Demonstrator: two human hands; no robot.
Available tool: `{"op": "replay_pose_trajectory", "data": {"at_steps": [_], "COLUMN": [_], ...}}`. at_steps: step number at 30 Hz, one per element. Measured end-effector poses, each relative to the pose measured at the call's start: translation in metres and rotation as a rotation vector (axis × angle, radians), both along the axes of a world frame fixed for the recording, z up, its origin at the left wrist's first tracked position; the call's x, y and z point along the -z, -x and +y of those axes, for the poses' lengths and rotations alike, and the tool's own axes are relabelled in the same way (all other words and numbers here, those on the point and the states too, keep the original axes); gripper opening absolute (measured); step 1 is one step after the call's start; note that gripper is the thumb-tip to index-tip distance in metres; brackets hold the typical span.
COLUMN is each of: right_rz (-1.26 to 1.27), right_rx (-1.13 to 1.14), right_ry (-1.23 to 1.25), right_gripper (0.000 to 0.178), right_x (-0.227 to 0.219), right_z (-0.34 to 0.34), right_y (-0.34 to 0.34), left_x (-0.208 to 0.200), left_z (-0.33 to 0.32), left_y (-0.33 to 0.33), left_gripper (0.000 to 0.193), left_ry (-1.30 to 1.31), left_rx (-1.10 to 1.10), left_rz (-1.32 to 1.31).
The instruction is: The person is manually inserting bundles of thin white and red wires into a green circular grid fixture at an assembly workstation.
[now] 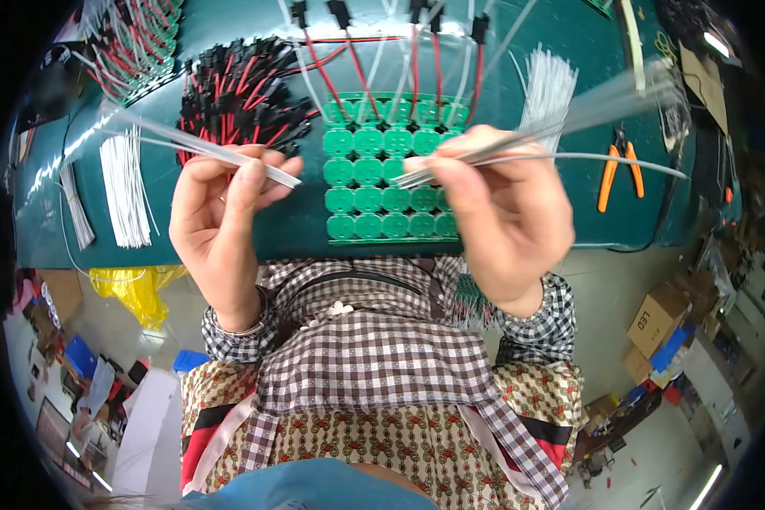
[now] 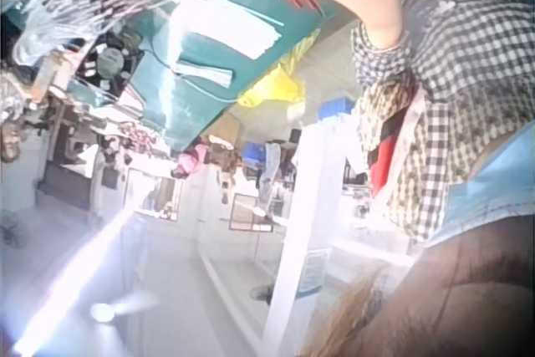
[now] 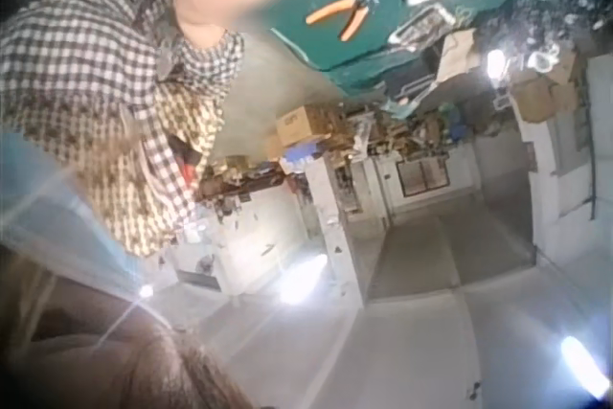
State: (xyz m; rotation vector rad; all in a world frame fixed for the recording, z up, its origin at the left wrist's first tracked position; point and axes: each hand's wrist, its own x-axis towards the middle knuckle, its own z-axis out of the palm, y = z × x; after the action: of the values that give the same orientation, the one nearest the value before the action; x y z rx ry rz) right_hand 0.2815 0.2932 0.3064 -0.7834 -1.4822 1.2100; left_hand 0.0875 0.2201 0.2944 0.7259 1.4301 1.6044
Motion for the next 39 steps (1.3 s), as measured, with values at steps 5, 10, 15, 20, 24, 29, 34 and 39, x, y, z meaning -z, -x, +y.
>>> {"op": "replay_pose_trajectory", "data": {"at_steps": [5, 10, 15, 20, 24, 29, 34, 39], "right_rz": [-0.263, -0.242, -0.335, -0.325, -0.324, -0.409, -0.522, -0.506], "right_rx": [0.007, 0.012, -0.007, 0.001, 0.013, 0.013, -0.089, -0.068], "right_ry": [-0.134, -0.109, -0.118, -0.078, -0.054, -0.178, -0.349, -0.27], "right_gripper": [0.015, 0.015, 0.014, 0.013, 0.013, 0.017, 0.027, 0.024], "right_x": [0.011, 0.013, 0.016, 0.014, 0.014, 0.012, 0.006, 0.008], "right_z": [0.001, 0.004, 0.004, 0.005, 0.004, 0.006, 0.012, 0.012], "right_y": [0.023, 0.032, 0.032, 0.034, 0.036, 0.035, 0.042, 0.042], "left_x": [-0.006, -0.005, -0.003, -0.003, 0.001, 0.004, 0.008, 0.009], "left_z": [0.0, 0.002, 0.002, 0.002, 0.002, 0.004, 0.009, 0.011], "left_y": [0.004, 0.005, 0.003, 0.002, 0.001, -0.002, -0.006, -0.006], "left_gripper": [0.01, 0.011, 0.01, 0.011, 0.011, 0.012, 0.012, 0.012], "left_ry": [0.08, 0.059, 0.041, 0.035, 0.03, -0.011, -0.073, -0.058], "left_rx": [0.036, 0.067, 0.099, 0.09, 0.086, 0.051, 0.006, -0.017], "left_rz": [0.043, 0.11, 0.122, 0.153, 0.192, 0.2, 0.194, 0.241]}}
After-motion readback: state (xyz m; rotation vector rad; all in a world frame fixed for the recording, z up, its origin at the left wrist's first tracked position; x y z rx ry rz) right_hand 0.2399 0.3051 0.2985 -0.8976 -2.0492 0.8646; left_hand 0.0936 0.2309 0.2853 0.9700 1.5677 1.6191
